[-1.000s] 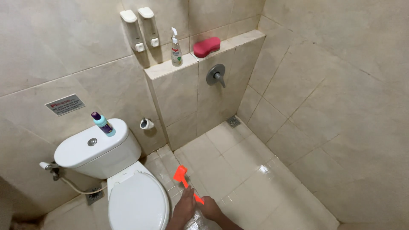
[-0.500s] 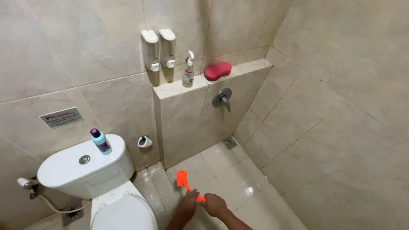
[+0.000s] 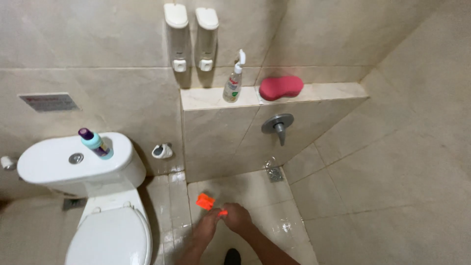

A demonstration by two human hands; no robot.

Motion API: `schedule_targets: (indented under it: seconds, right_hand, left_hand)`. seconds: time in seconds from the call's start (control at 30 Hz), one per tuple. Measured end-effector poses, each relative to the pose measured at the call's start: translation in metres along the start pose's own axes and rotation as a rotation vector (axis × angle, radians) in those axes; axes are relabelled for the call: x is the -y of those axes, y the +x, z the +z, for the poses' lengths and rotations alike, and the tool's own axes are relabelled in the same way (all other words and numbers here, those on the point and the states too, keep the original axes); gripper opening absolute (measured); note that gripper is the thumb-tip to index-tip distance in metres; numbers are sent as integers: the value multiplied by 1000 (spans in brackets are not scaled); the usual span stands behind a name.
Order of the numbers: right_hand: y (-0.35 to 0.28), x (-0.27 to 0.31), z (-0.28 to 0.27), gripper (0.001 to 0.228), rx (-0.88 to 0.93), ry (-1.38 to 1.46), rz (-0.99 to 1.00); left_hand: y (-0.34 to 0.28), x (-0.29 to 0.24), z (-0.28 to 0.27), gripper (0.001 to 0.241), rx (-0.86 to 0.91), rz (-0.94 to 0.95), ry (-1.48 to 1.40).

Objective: The person uses a handheld bidet sprayer to rinse the toilet bowl, the toilet seat, and the surrounding tiled floor. The person directs the water stream across the floor tiles and into the drain area.

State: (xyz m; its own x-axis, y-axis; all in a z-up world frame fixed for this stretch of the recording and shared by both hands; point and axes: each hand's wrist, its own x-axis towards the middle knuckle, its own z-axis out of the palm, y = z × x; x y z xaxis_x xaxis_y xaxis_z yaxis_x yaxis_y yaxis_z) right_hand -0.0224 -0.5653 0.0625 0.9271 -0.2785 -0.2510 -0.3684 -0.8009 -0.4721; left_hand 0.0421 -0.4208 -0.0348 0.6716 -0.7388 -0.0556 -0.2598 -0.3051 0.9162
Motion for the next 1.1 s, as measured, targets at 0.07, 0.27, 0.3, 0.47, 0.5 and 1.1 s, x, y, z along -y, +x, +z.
schedule_targets:
  seconds: [0.07, 0.27, 0.3, 0.47, 0.5, 1.1]
  right_hand:
    - [7, -23, 7, 28, -96, 89, -107]
    - [45, -49, 10, 22, 28, 511, 14]
    - [49, -57, 20, 22, -16, 531, -25]
    - [83, -93, 105, 30, 53, 606, 133]
    - [92, -103, 124, 33, 25, 626, 144]
    - [244, -178, 327, 30, -61, 817, 240]
  left_hand:
    - [0, -8, 17, 27, -84, -39, 14]
    - [37, 5, 45, 31, -223, -407, 7]
    - [39, 42, 71, 32, -321, -436, -95]
    - [40, 148, 119, 30, -491, -345, -866]
    - [44, 149, 113, 29, -494, -305, -862]
    - [131, 311, 68, 27, -145, -381, -252]
